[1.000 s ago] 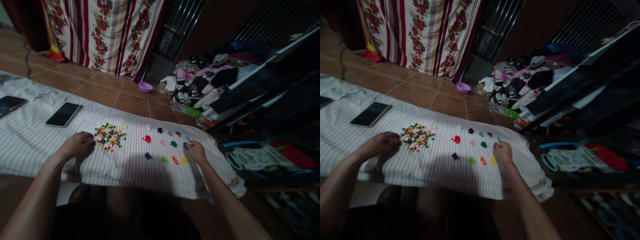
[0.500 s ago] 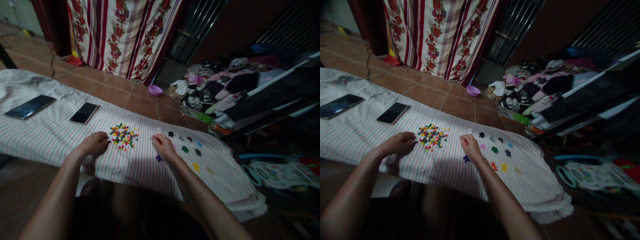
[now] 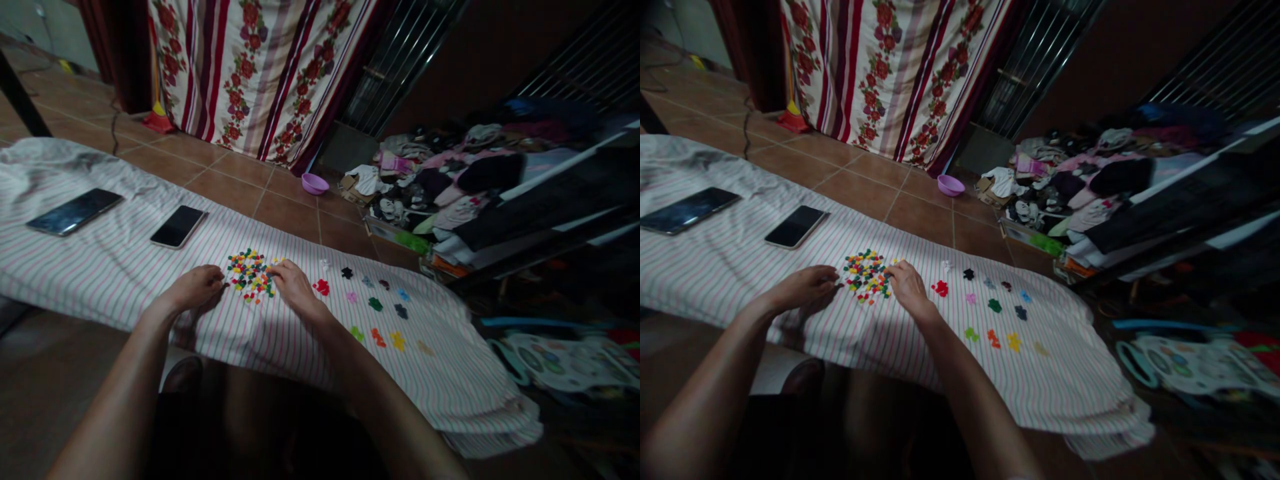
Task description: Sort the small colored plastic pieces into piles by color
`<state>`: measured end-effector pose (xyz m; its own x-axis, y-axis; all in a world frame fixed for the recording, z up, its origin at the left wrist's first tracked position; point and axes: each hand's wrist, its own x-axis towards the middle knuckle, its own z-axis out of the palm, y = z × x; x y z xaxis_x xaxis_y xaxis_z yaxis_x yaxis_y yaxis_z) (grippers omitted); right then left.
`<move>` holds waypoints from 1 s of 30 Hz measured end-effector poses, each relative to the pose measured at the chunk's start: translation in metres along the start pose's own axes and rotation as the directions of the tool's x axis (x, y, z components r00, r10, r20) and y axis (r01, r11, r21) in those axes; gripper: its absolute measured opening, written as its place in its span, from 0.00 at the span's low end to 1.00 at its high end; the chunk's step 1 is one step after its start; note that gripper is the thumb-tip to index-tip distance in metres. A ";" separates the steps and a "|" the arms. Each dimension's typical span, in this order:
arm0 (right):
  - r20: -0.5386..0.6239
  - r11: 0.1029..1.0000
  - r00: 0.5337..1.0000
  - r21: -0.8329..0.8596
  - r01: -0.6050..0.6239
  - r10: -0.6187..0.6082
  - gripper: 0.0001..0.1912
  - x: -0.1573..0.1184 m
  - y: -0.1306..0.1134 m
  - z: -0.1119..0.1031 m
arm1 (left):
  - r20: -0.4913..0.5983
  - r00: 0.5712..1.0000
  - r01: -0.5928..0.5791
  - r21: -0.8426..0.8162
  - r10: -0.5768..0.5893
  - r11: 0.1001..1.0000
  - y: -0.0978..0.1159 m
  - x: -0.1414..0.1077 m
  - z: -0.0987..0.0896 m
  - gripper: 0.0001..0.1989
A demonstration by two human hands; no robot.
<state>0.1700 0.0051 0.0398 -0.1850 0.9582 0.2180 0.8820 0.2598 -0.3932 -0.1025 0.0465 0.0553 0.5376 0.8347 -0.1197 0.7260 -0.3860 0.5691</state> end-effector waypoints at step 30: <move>-0.044 1.000 0.999 -0.019 0.016 -0.017 0.12 0.002 -0.009 0.005 | 0.053 0.997 0.058 0.052 -0.060 0.997 0.013 -0.004 -0.006 0.24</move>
<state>0.1599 0.0048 0.0394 -0.1804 0.9475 0.2640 0.8869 0.2728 -0.3728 -0.0976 0.0409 0.0684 0.5146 0.8346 -0.1967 0.7771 -0.3570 0.5184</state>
